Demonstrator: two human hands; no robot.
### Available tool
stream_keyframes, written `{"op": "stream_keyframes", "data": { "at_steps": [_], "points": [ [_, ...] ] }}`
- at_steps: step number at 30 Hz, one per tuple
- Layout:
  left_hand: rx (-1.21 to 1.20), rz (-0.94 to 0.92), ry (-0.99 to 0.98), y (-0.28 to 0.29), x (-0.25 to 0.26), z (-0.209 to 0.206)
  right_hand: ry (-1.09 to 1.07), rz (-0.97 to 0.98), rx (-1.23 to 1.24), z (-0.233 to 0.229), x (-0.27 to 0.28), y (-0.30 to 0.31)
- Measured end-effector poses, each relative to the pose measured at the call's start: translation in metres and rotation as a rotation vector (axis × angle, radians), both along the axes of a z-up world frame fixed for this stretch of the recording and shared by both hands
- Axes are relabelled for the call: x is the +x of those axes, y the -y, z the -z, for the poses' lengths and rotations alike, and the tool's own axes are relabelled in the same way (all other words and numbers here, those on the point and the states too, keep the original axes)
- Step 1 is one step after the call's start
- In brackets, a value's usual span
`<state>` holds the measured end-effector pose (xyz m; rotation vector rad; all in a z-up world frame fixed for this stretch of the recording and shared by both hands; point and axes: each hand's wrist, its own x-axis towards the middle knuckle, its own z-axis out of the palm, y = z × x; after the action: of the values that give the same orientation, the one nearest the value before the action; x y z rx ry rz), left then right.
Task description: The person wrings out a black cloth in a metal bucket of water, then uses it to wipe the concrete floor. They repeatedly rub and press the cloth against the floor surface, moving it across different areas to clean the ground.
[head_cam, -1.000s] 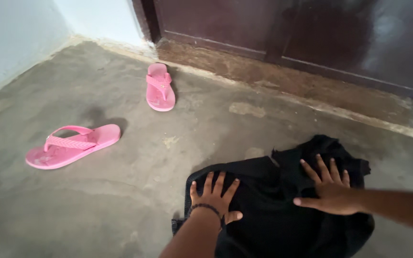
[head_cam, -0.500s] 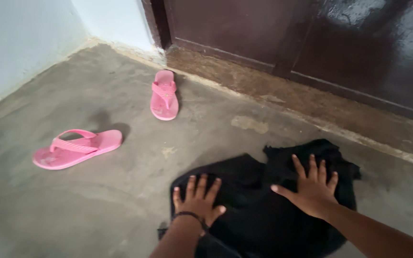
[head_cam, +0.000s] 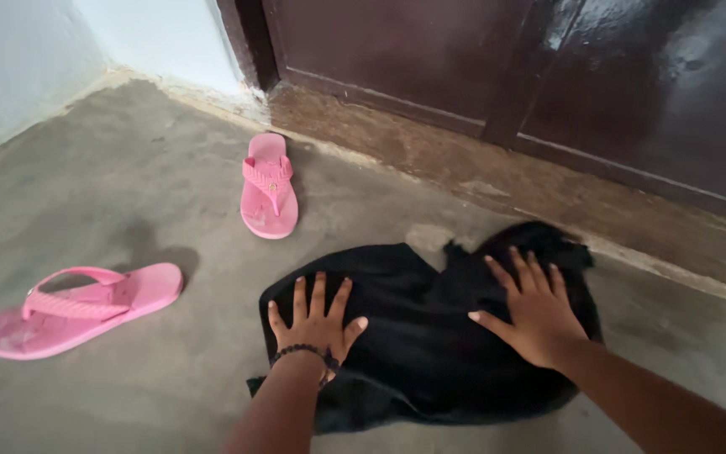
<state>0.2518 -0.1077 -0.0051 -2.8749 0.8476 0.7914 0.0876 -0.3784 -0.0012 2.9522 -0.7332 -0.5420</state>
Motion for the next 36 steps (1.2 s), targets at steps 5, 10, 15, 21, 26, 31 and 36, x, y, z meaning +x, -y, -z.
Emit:
{"op": "stream_keyframes", "data": {
  "at_steps": [5,10,15,21,26,31,36],
  "points": [
    [-0.127,0.029,0.106,-0.002,0.039,0.012,0.041,-0.075,-0.024,0.001,0.051,-0.013],
    [-0.238,0.029,0.182,-0.006,0.082,0.022,0.017,-0.151,-0.085,0.011,0.112,-0.024],
    [-0.260,0.019,0.177,-0.006,0.123,0.024,0.123,-0.150,-0.010,0.019,0.160,-0.036],
    [-0.337,-0.003,0.197,-0.003,0.169,0.033,0.097,-0.109,0.051,0.014,0.183,-0.037],
    [-0.357,0.030,0.287,-0.004,0.173,0.040,0.051,-0.053,0.074,0.005,0.186,-0.040],
    [-0.543,0.167,0.337,-0.012,0.156,0.057,0.161,-0.059,0.088,0.013,0.184,-0.037],
    [-0.682,0.314,0.234,-0.011,0.133,0.068,0.287,-0.102,0.099,0.023,0.180,-0.031]
  ]
}}
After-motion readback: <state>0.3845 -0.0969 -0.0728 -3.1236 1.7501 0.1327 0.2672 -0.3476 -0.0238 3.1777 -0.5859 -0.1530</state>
